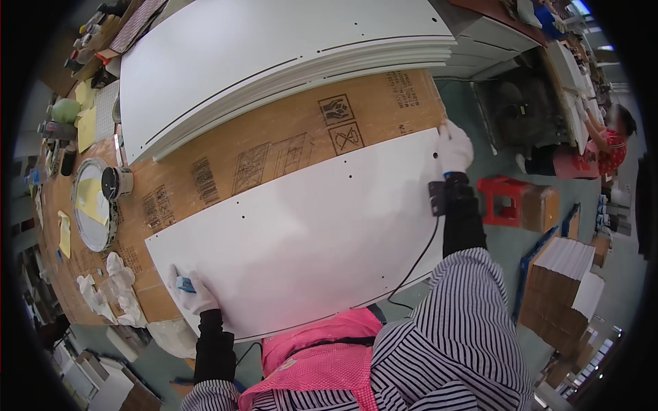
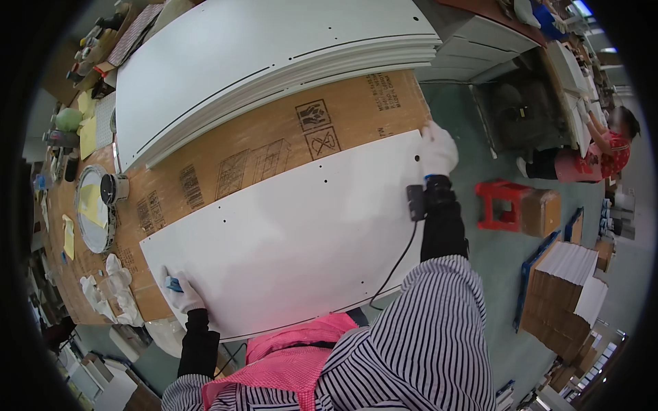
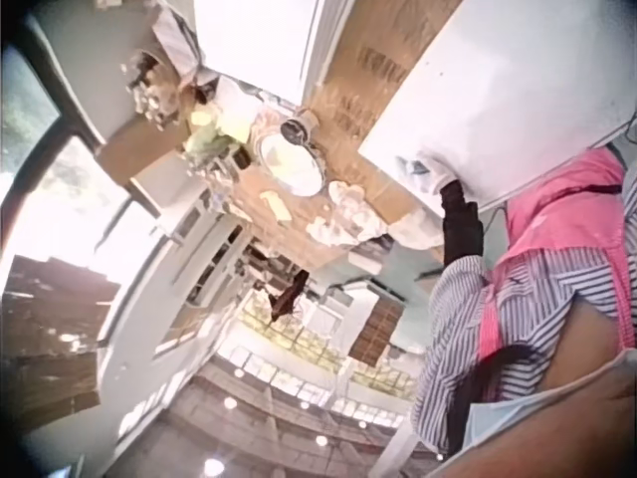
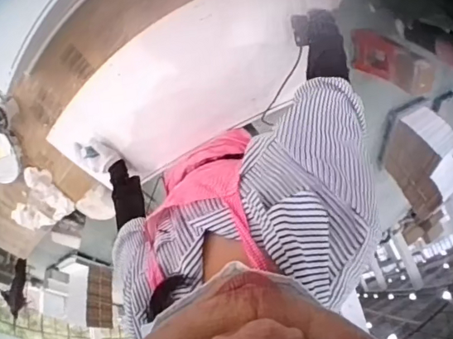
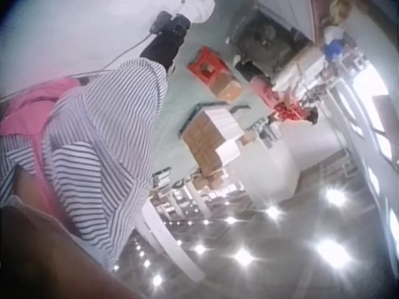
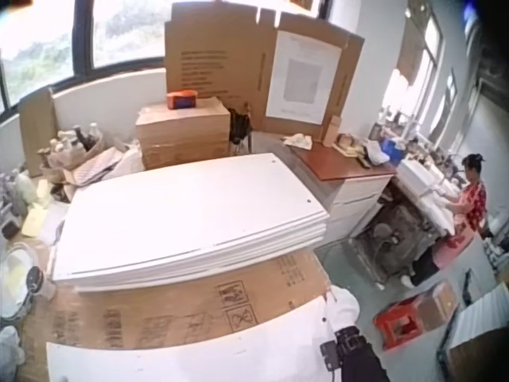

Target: Cleaning and moving white furniture panels in a workshop environment.

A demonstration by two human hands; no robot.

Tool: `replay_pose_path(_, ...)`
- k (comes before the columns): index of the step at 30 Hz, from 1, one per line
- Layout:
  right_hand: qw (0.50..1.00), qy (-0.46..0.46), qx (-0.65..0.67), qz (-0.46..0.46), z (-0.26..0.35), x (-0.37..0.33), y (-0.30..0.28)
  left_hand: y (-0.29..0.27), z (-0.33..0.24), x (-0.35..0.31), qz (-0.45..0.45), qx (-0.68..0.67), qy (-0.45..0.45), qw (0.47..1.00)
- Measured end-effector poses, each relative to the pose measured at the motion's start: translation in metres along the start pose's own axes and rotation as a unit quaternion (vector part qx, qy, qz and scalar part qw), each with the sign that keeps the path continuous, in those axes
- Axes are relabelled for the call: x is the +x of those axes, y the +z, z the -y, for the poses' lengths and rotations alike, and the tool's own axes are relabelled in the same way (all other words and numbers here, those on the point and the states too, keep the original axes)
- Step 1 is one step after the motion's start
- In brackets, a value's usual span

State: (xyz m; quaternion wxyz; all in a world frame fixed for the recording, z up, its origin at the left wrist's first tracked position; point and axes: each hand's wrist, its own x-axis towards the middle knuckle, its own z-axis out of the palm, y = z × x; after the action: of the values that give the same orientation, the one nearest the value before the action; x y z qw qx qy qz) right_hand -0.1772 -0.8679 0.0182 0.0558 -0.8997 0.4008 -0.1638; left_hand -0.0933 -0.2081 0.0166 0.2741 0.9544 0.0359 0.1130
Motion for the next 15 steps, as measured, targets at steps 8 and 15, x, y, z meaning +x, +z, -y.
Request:
replay_pose_path(8,0.988,-0.109,-0.108,0.025,0.109,-0.086,0.018,-0.007,0.015,0.002,-0.028,-0.005,-0.006,1.0)
replay_pose_path(15,0.951,-0.258,0.094,0.141,0.376,-0.245,0.024,-0.015,0.033,-0.004,-0.052,-0.083,-0.042,0.994)
